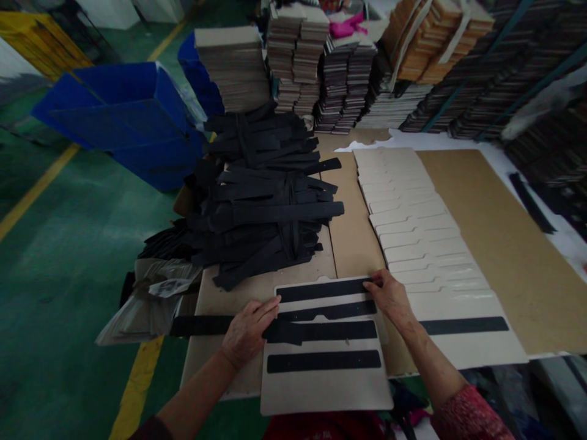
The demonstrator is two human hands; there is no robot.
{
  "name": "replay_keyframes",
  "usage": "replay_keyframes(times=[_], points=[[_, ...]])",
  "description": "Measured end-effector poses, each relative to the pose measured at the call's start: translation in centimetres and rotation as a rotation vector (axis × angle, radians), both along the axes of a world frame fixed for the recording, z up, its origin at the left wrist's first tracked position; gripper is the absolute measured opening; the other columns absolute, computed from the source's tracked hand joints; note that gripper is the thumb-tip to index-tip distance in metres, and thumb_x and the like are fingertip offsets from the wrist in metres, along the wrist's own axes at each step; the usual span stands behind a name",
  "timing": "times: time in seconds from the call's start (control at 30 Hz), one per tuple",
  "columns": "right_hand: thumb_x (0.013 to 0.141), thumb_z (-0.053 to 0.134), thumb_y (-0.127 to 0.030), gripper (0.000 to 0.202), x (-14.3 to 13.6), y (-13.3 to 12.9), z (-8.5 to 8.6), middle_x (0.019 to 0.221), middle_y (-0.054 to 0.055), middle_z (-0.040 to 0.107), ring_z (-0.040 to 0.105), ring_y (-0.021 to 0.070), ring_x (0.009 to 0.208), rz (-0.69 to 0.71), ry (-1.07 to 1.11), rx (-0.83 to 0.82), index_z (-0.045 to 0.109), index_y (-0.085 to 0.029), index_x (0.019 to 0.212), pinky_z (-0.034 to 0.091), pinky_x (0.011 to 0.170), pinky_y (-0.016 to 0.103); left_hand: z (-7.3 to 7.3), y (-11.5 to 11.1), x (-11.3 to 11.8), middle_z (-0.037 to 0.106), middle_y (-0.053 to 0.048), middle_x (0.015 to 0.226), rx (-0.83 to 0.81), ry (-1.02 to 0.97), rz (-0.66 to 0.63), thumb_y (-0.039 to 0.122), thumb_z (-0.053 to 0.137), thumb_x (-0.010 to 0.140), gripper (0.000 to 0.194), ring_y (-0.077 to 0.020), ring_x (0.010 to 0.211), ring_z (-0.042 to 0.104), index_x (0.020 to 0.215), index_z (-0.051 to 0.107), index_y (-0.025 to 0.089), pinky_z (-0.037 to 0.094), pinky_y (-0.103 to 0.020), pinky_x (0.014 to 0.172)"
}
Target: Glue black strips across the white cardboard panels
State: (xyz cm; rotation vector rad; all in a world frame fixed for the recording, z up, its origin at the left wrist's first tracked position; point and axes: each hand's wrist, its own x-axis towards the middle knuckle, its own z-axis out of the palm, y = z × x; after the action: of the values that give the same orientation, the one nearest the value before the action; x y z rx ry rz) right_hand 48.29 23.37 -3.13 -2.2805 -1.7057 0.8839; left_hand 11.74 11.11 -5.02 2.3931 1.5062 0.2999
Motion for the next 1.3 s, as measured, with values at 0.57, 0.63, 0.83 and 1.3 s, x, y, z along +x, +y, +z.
replay_keyframes(times=[0.57, 0.63, 0.83, 1.3], points=[[0.087, 0.057, -0.034, 0.016, -0.3, -0.2, 0.7, 0.084, 0.003, 0.068, 0.063, 0.0155, 0.075, 0.105, -0.142, 0.002, 0.059, -0.02, 0.095, 0.044, 0.068, 0.025, 0.1, -0.1, 0.0, 0.056, -0.005, 0.14, 0.014, -0.022, 0.005, 0.009, 0.052, 0.082, 0.048, -0.022, 0.1, 0.055, 0.128, 0.059, 0.02, 0.051, -0.036, 0.09], [0.088, 0.055, -0.033, 0.016, -0.7, -0.2, 1.1, 0.092, 0.005, 0.067, 0.063, 0.0167, 0.077, 0.158, -0.21, 0.017, 0.058, -0.019, 0.098, 0.043, 0.066, 0.026, -0.1, -0.1, 0.0, 0.056, -0.005, 0.141, 0.003, -0.026, 0.003, 0.009, 0.052, 0.081, 0.049, -0.0219, 0.1, 0.055, 0.129, 0.058, 0.02, 0.051, -0.036, 0.09], [0.087, 0.041, -0.005, 0.027, -3.4, -1.2, 3.0, 0.105, 0.01, 0.06, 0.062, 0.018, 0.084, 0.434, -0.362, 0.051, 0.062, -0.017, 0.101, 0.043, 0.07, 0.027, 0.8, 0.3, 0.1, 0.054, -0.004, 0.142, -0.068, -0.03, 0.018, 0.003, 0.05, 0.079, 0.06, -0.0217, 0.104, 0.053, 0.135, 0.053, 0.021, 0.049, -0.036, 0.091], [0.088, 0.03, -0.001, 0.073, -8.7, -4.7, 5.1, 0.123, 0.022, 0.061, 0.065, 0.0296, 0.1, 0.914, -0.705, -0.071, 0.027, -0.039, 0.15, 0.051, 0.075, 0.045, 4.9, 2.9, 3.8, 0.057, -0.008, 0.121, -0.223, 0.334, 0.008, 0.001, 0.041, 0.082, 0.064, -0.0222, 0.101, 0.055, 0.142, 0.043, 0.024, 0.053, -0.028, 0.074]])
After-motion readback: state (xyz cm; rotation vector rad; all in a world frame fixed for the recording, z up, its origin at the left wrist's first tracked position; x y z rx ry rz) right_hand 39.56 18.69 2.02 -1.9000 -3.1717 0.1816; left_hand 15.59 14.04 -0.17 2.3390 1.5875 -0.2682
